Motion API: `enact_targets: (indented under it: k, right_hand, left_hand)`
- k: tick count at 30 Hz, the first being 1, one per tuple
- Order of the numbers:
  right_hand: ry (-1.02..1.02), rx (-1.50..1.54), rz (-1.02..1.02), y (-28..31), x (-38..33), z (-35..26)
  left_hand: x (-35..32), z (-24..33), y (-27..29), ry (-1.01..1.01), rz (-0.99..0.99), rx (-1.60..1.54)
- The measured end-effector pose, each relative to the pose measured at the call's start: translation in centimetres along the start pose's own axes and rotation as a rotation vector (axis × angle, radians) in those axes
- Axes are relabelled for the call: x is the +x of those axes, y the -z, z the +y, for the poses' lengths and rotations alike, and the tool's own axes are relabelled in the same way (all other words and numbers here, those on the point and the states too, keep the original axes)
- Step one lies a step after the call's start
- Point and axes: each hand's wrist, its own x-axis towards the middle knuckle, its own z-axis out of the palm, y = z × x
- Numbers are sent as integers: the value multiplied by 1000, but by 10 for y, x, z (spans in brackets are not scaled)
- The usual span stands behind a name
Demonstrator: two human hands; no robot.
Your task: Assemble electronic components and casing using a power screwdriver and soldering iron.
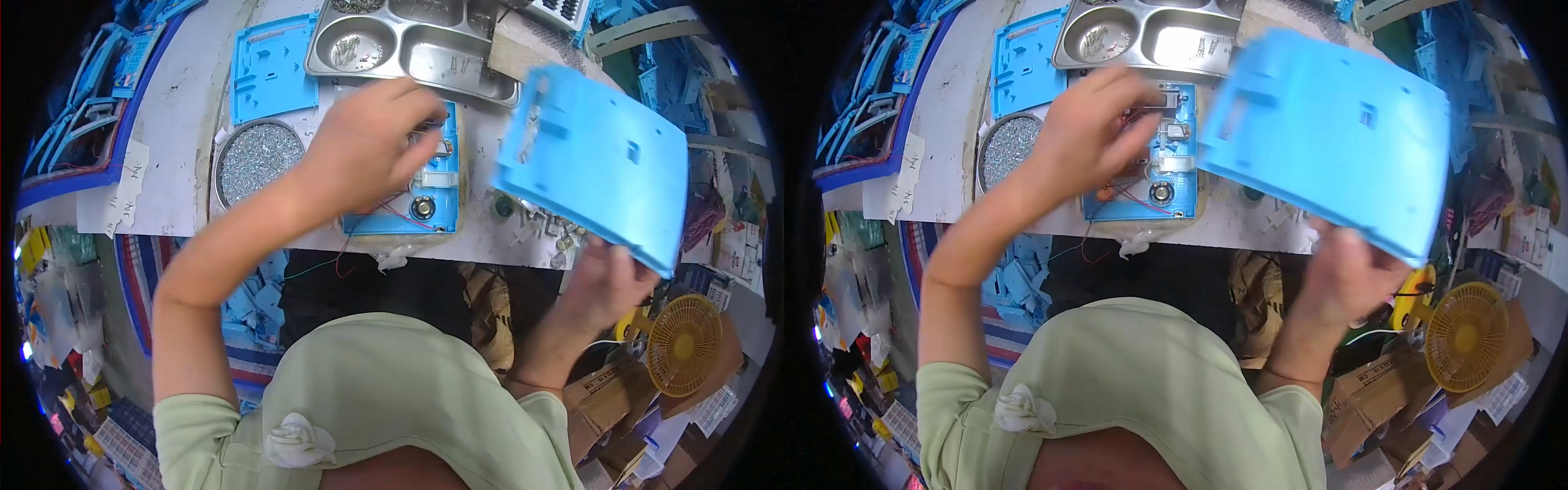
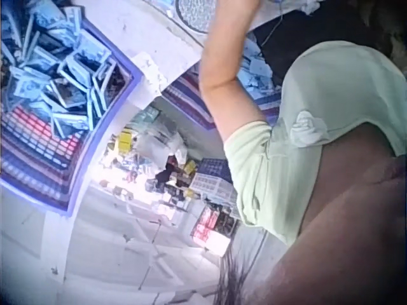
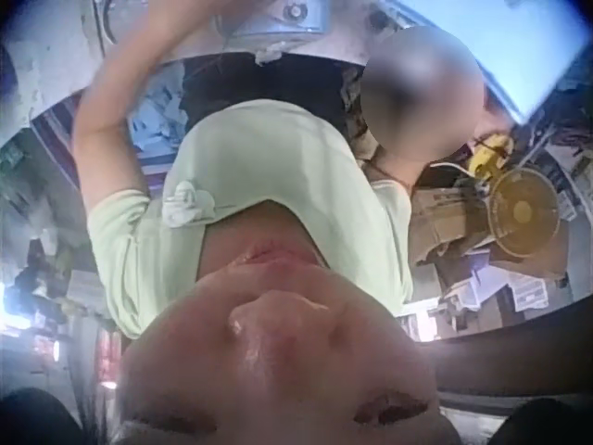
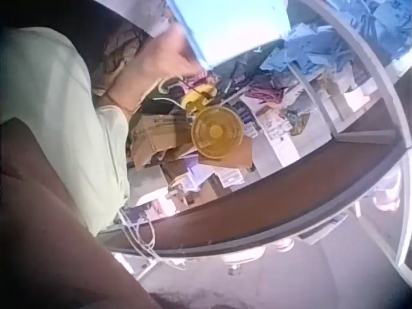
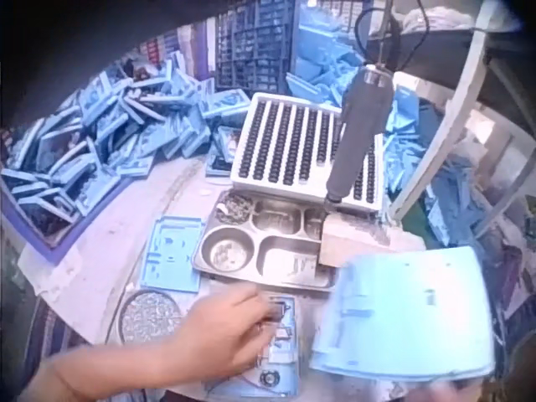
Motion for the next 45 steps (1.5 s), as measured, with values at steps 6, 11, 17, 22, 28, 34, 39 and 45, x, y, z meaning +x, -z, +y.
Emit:
enact_targets:
  k: [6, 11, 17, 22, 28, 34, 39, 45]
  right_hand:
    - [128, -400, -412, -63, -38, 63]
    - [-627, 312, -493, -27, 18, 75]
    - [-505, -477, -454, -45, 1, 57]
    - [-345, -921, -525, -29, -50, 64]
    - [-350, -904, -626, -30, -41, 79]
    - [-387, -743, -716, -17, -32, 86]
    - [-460, -671, -719, -10, -34, 87]
    - [-130, -986, -839, -22, -37, 83]
  left_hand:
    - [-44, 54, -2, 822, 185, -1521]
    - [-44, 21, 38, 710, 344, -1216]
    - [-42, 14, 27, 713, 221, -679]
    - [-60, 9, 3, 438, 181, 77]
    - [-63, -4, 0, 521, 150, 82]
    - [-78, 3, -7, 569, 247, -61]
    - [-82, 2, -14, 586, 304, -26]
    - [-99, 12, -8, 497, 207, 110]
